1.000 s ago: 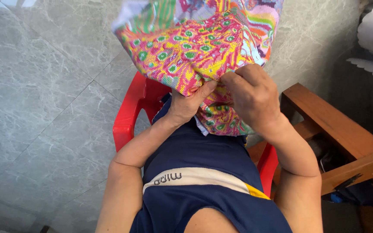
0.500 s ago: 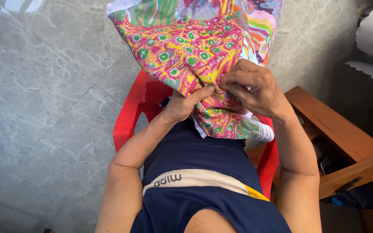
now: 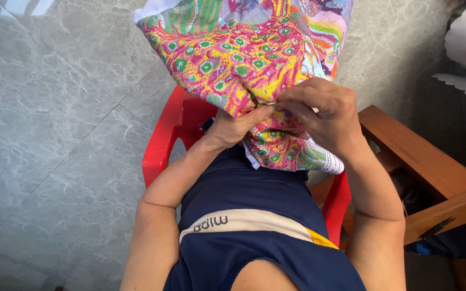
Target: A person is performing cross-stitch embroidery on a colorful pre-printed fabric using a needle and thread.
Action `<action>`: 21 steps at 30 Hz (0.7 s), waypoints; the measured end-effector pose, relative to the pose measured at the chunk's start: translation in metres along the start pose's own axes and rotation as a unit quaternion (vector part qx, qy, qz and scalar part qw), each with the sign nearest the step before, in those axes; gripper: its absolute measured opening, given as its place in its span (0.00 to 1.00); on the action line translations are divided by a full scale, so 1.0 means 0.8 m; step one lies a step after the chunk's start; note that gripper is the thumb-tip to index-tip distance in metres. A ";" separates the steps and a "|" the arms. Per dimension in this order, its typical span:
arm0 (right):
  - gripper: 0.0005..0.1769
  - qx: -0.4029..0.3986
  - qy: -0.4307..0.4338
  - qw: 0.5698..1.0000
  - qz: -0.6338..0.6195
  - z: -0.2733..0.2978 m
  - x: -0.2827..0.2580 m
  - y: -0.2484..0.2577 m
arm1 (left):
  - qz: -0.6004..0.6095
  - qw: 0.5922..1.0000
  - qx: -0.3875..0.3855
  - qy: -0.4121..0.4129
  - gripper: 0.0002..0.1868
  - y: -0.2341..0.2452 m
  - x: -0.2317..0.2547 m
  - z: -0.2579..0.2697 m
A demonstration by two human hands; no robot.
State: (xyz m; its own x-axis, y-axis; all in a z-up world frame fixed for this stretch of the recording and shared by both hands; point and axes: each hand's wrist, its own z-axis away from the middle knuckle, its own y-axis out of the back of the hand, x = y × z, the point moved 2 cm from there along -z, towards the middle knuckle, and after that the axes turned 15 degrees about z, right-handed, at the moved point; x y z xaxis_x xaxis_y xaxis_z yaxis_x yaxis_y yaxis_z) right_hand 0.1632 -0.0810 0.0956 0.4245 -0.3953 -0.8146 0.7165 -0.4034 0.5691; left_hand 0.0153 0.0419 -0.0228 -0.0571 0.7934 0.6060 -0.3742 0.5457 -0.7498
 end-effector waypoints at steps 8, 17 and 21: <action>0.05 0.175 0.088 0.944 0.266 0.038 -0.018 -0.041 | -0.019 0.998 0.059 -0.004 0.26 -0.032 -0.007 0.009; 0.06 0.244 0.310 0.819 0.416 0.046 -0.039 -0.056 | -0.147 0.980 0.125 0.051 0.31 -0.028 0.009 0.022; 0.14 0.107 0.336 0.921 0.166 0.060 -0.092 -0.047 | -0.020 0.998 0.059 0.008 0.29 0.003 -0.014 0.019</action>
State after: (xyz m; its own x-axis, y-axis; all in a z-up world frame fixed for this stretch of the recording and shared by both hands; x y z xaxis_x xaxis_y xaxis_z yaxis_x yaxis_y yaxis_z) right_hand 0.0784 -0.0768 0.1396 0.8988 0.0456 -0.4361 0.3907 -0.5347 0.7493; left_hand 0.0011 0.0304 -0.0272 -0.0260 0.7761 0.6301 -0.4829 0.5422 -0.6877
